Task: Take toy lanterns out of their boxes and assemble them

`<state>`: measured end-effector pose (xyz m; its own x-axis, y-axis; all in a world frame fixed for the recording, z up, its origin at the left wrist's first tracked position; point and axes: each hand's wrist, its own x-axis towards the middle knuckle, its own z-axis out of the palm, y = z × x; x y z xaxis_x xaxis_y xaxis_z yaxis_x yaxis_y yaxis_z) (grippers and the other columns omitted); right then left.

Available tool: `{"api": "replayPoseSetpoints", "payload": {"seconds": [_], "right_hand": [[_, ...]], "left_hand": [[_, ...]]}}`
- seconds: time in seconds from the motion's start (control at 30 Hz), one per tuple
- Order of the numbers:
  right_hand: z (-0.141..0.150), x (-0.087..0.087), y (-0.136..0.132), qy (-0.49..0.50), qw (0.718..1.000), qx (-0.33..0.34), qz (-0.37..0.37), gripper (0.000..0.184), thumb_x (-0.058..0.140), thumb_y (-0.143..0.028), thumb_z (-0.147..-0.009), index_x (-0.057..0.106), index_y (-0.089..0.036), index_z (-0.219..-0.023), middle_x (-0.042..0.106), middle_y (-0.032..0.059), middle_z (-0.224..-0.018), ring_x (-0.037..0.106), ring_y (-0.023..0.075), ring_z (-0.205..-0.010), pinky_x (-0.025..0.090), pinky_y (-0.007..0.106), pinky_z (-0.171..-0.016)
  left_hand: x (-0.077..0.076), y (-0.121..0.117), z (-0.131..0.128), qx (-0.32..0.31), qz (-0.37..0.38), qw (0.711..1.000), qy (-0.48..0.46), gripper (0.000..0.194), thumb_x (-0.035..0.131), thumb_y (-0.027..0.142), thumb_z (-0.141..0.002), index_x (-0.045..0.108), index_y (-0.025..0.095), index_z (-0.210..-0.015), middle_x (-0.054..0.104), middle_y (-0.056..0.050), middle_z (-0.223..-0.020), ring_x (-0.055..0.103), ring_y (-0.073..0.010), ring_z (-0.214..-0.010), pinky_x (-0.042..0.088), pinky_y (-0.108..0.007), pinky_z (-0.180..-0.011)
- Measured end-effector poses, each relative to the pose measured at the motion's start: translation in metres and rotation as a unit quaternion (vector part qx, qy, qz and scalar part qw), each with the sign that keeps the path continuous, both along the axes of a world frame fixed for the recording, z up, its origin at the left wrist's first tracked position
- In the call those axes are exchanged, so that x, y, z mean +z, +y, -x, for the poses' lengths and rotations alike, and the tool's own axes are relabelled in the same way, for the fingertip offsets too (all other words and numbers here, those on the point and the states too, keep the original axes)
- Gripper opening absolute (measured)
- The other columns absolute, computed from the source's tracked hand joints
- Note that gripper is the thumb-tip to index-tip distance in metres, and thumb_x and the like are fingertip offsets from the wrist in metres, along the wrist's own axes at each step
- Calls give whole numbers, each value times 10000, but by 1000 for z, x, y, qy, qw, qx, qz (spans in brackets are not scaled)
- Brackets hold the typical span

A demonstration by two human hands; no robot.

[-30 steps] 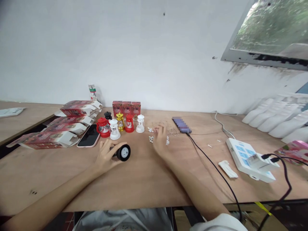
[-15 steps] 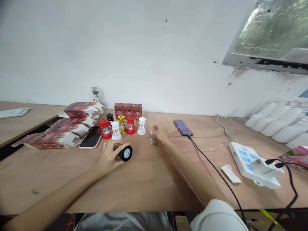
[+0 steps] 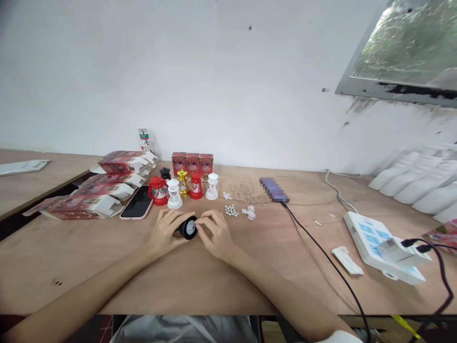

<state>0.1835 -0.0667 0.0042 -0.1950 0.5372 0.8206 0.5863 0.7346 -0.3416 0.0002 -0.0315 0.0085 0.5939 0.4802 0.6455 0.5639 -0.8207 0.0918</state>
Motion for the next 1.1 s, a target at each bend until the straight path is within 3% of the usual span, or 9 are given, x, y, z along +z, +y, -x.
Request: {"api": "replayPoseSetpoints", "payload": {"seconds": [0.3,0.57,1.0,1.1], "right_hand": [[0,-1,2,0,997,30,70,93,476,-210,-867,569,-214,-861,505,39,-869,538,153,-819,457,309,-766],[-1,-2,9,2,989,67,134,98,480,-285,-876,518,-214,-820,446,32,-886,516,151,-838,463,304,-792],[0,-13,16,-33,996,62,62,184,345,-294,-933,466,-212,-821,478,40,-845,489,153,-775,442,289,-726],[-18,-3,29,-39,997,8,68,226,300,-276,-940,474,-202,-815,501,50,-847,503,162,-794,432,301,-748]], "left_hand": [[-2,3,0,-15,29,999,14,457,616,288,-766,523,216,-1208,638,-70,-981,561,-205,-899,340,-326,-785],[-3,5,-3,-23,53,998,5,401,645,245,-707,585,229,-1103,636,-43,-913,561,-193,-860,353,-313,-750],[1,7,-2,-19,62,998,5,392,660,229,-692,584,216,-1076,640,-35,-912,566,-194,-855,355,-311,-752],[3,9,0,-4,69,997,-20,453,660,216,-696,542,203,-1134,633,-48,-965,566,-205,-901,372,-316,-778]]}}
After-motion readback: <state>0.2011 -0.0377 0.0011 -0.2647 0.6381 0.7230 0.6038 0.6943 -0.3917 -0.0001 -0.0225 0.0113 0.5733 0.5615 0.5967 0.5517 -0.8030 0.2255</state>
